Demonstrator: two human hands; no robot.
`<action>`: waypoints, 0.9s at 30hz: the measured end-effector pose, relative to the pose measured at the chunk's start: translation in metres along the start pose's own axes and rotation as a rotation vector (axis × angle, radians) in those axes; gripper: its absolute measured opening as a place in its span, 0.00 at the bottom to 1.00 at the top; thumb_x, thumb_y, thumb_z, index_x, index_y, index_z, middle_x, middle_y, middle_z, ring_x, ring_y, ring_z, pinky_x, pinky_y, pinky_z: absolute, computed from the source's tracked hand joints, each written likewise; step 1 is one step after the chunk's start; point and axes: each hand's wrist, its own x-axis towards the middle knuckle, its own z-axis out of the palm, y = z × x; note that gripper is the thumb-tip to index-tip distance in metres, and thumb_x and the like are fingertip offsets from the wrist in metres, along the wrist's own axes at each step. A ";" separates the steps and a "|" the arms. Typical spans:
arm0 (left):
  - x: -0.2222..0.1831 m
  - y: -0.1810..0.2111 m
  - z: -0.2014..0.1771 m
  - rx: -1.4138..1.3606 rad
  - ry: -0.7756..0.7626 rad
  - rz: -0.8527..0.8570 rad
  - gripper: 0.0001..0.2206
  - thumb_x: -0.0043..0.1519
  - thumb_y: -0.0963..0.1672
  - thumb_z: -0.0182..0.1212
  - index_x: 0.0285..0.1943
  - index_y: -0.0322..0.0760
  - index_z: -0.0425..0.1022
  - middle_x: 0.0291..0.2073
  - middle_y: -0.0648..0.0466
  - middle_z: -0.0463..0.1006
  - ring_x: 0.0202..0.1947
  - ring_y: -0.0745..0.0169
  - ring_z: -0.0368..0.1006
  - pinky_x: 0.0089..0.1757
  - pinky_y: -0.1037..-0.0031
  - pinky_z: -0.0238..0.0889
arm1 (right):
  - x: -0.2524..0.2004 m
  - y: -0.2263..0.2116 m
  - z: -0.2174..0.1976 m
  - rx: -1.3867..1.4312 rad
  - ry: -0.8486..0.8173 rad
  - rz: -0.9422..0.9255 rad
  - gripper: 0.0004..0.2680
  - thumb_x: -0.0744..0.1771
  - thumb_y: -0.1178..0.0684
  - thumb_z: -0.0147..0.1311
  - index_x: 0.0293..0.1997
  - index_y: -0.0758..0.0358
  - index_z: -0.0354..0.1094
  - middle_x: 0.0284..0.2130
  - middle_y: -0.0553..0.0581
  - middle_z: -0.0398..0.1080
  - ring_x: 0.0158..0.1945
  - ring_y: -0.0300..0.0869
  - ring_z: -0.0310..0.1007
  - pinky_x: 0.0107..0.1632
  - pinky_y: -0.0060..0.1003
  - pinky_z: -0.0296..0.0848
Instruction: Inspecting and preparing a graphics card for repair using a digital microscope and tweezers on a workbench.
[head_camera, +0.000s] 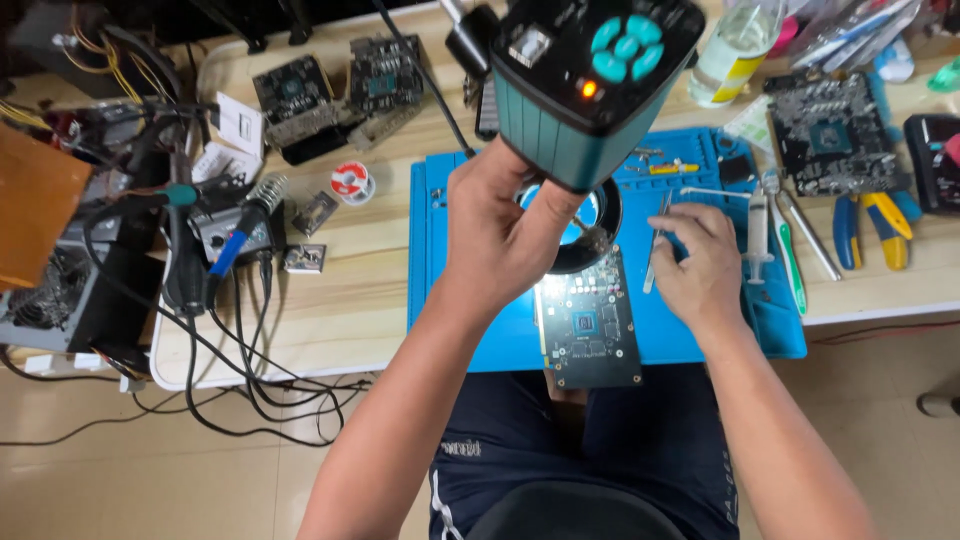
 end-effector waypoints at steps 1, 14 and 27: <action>-0.001 -0.001 0.000 0.005 -0.007 -0.016 0.09 0.78 0.49 0.57 0.56 0.43 0.79 0.38 0.59 0.79 0.37 0.67 0.74 0.41 0.71 0.71 | -0.002 0.000 0.000 -0.004 -0.017 0.021 0.10 0.70 0.60 0.57 0.55 0.59 0.83 0.57 0.57 0.72 0.64 0.55 0.70 0.65 0.55 0.72; 0.001 -0.002 0.002 -0.170 0.063 -0.002 0.04 0.73 0.45 0.65 0.48 0.43 0.83 0.31 0.57 0.81 0.29 0.69 0.70 0.38 0.70 0.75 | -0.004 0.014 0.005 0.024 -0.015 -0.022 0.09 0.72 0.55 0.56 0.58 0.55 0.81 0.51 0.56 0.71 0.59 0.54 0.75 0.70 0.52 0.68; -0.011 0.000 0.005 -0.164 0.055 -0.028 0.05 0.73 0.45 0.65 0.50 0.42 0.85 0.33 0.55 0.84 0.30 0.62 0.76 0.41 0.65 0.79 | -0.001 0.011 0.003 0.009 -0.033 -0.018 0.09 0.72 0.55 0.56 0.58 0.56 0.82 0.51 0.57 0.72 0.58 0.54 0.75 0.70 0.52 0.68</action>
